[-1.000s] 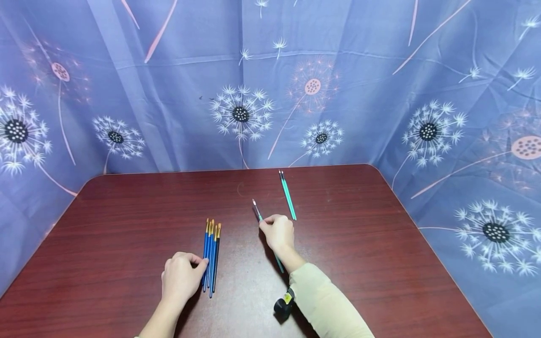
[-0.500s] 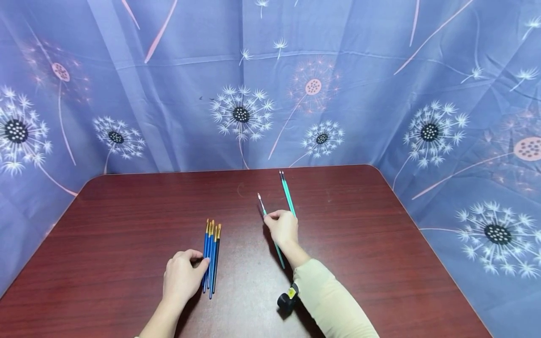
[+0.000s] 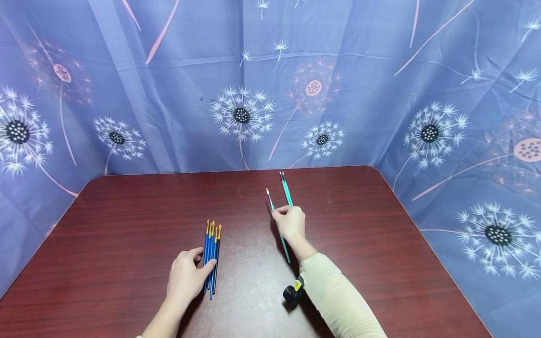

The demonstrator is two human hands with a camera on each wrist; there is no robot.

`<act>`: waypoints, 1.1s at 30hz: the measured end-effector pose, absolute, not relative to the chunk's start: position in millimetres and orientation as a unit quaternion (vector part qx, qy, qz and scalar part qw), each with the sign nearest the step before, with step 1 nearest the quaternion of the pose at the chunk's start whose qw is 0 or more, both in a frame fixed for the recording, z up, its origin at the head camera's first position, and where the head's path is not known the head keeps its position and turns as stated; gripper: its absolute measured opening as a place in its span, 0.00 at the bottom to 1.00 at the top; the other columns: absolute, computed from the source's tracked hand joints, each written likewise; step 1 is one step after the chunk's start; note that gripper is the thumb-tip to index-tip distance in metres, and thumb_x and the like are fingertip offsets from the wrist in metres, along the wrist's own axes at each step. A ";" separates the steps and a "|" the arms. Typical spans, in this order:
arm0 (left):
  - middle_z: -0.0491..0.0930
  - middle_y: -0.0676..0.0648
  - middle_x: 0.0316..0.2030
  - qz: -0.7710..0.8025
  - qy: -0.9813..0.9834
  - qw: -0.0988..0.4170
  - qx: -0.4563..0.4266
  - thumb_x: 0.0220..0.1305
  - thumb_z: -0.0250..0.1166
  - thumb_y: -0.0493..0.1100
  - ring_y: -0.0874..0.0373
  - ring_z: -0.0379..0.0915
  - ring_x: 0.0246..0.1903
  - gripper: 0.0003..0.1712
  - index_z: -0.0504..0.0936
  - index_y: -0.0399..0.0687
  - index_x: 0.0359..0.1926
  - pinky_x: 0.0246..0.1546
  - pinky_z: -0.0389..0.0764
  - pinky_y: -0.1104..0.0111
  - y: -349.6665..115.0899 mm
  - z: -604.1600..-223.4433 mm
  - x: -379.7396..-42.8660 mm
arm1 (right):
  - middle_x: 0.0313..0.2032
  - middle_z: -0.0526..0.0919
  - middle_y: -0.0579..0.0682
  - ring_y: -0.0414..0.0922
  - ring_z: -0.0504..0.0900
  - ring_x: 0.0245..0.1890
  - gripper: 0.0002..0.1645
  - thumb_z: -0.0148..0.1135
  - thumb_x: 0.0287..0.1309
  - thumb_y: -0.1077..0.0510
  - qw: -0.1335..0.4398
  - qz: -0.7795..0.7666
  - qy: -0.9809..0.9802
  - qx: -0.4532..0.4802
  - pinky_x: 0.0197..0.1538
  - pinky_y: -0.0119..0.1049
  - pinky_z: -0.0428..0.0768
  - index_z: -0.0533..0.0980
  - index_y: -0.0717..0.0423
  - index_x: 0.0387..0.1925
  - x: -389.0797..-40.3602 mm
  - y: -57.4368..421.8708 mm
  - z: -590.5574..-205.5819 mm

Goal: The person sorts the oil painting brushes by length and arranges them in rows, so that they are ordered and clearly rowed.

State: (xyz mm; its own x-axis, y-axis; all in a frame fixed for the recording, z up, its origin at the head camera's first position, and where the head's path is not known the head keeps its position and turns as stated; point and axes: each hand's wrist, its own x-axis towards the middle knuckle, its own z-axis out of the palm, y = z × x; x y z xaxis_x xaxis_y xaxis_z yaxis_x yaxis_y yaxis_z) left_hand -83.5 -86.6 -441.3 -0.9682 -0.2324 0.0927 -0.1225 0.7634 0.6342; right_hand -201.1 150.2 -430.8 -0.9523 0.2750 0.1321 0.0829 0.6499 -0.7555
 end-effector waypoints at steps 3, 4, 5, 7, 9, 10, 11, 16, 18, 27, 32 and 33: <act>0.78 0.37 0.40 -0.325 -0.938 0.086 0.085 0.49 0.71 0.49 0.43 0.74 0.39 0.30 0.79 0.33 0.50 0.41 0.75 0.52 -82.8 -442.2 -85.1 | 0.29 0.88 0.52 0.48 0.84 0.34 0.09 0.65 0.46 0.53 0.121 0.407 -0.900 -0.102 0.40 0.41 0.79 0.86 0.53 0.26 -203.4 153.9 -430.5; 0.78 0.36 0.41 -0.322 -0.939 0.087 0.083 0.49 0.71 0.49 0.43 0.74 0.39 0.31 0.79 0.33 0.50 0.41 0.75 0.52 -81.4 -442.7 -85.8 | 0.29 0.88 0.52 0.48 0.84 0.34 0.09 0.65 0.47 0.53 0.121 0.408 -0.899 -0.103 0.40 0.41 0.79 0.86 0.54 0.27 -204.2 155.2 -430.2; 0.78 0.35 0.41 -0.318 -0.940 0.088 0.082 0.48 0.71 0.49 0.43 0.74 0.39 0.31 0.79 0.32 0.50 0.41 0.76 0.52 -80.0 -442.9 -86.5 | 0.29 0.88 0.52 0.49 0.84 0.34 0.10 0.65 0.47 0.53 0.120 0.408 -0.899 -0.105 0.40 0.41 0.79 0.86 0.54 0.27 -204.8 156.6 -429.8; 0.77 0.35 0.41 -0.313 -0.942 0.090 0.081 0.47 0.72 0.48 0.43 0.74 0.39 0.31 0.79 0.32 0.50 0.40 0.76 0.52 -77.2 -443.2 -87.7 | 0.29 0.88 0.52 0.48 0.84 0.35 0.10 0.65 0.47 0.53 0.119 0.409 -0.898 -0.110 0.39 0.41 0.79 0.86 0.54 0.27 -206.7 159.2 -429.1; 0.77 0.34 0.40 -0.307 -0.944 0.093 0.079 0.47 0.72 0.47 0.43 0.74 0.38 0.30 0.80 0.32 0.49 0.40 0.77 0.52 -74.8 -442.9 -88.8 | 0.30 0.88 0.52 0.48 0.84 0.35 0.11 0.65 0.48 0.52 0.116 0.408 -0.898 -0.114 0.39 0.40 0.79 0.86 0.54 0.28 -208.8 162.2 -428.5; 0.78 0.34 0.40 -0.305 -0.944 0.094 0.078 0.47 0.72 0.47 0.42 0.75 0.38 0.30 0.80 0.32 0.49 0.41 0.77 0.52 -73.7 -442.9 -89.3 | 0.30 0.88 0.52 0.48 0.83 0.35 0.11 0.65 0.48 0.52 0.115 0.408 -0.898 -0.116 0.39 0.40 0.79 0.86 0.55 0.28 -209.9 163.8 -428.0; 0.78 0.34 0.40 -0.304 -0.945 0.094 0.077 0.47 0.72 0.46 0.42 0.75 0.38 0.29 0.80 0.31 0.48 0.41 0.78 0.52 -72.6 -442.5 -89.7 | 0.30 0.88 0.53 0.49 0.83 0.35 0.11 0.65 0.48 0.52 0.114 0.407 -0.898 -0.119 0.39 0.40 0.78 0.86 0.55 0.28 -210.8 165.3 -427.4; 0.77 0.34 0.39 -0.309 -0.944 0.085 0.077 0.48 0.72 0.45 0.42 0.78 0.35 0.28 0.80 0.31 0.47 0.40 0.80 0.53 -65.6 -441.4 -92.4 | 0.31 0.87 0.54 0.50 0.83 0.36 0.12 0.64 0.48 0.52 0.116 0.400 -0.900 -0.128 0.38 0.39 0.78 0.86 0.56 0.29 -217.5 174.0 -425.8; 0.77 0.35 0.38 -0.315 -0.942 0.083 0.079 0.48 0.72 0.44 0.42 0.78 0.33 0.27 0.80 0.31 0.47 0.38 0.81 0.53 -61.4 -441.2 -93.4 | 0.31 0.87 0.54 0.49 0.82 0.35 0.12 0.64 0.48 0.52 0.114 0.399 -0.900 -0.133 0.35 0.36 0.77 0.86 0.56 0.30 -220.4 177.6 -424.8; 0.75 0.38 0.34 -0.335 -0.936 0.072 0.078 0.47 0.72 0.43 0.48 0.77 0.28 0.25 0.80 0.30 0.44 0.31 0.81 0.58 -41.2 -439.4 -98.1 | 0.34 0.87 0.56 0.51 0.82 0.39 0.15 0.63 0.52 0.50 0.106 0.389 -0.904 -0.138 0.42 0.39 0.78 0.86 0.57 0.32 -232.8 191.7 -422.2; 0.75 0.39 0.33 -0.338 -0.935 0.070 0.077 0.46 0.73 0.44 0.50 0.76 0.27 0.25 0.80 0.31 0.43 0.30 0.81 0.60 -30.5 -439.3 -99.4 | 0.35 0.87 0.56 0.51 0.82 0.39 0.16 0.63 0.53 0.49 0.098 0.387 -0.905 -0.148 0.44 0.40 0.78 0.86 0.57 0.33 -241.6 200.1 -423.6; 0.75 0.40 0.33 -0.338 -0.935 0.068 0.076 0.46 0.73 0.44 0.50 0.76 0.27 0.25 0.80 0.31 0.43 0.30 0.81 0.60 -28.3 -439.3 -99.4 | 0.34 0.87 0.55 0.49 0.82 0.36 0.16 0.63 0.53 0.49 0.098 0.385 -0.905 -0.150 0.41 0.38 0.77 0.86 0.57 0.33 -243.6 202.1 -423.9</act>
State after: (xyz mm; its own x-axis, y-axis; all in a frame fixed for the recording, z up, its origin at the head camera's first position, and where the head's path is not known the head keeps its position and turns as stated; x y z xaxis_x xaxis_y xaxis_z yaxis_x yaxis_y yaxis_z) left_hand -99.4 -28.3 -439.3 -0.9791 -0.1883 0.0765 -0.0957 0.7593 0.6436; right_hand -243.6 202.1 -423.9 -0.9359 0.3467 0.0629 0.1951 0.6584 -0.7270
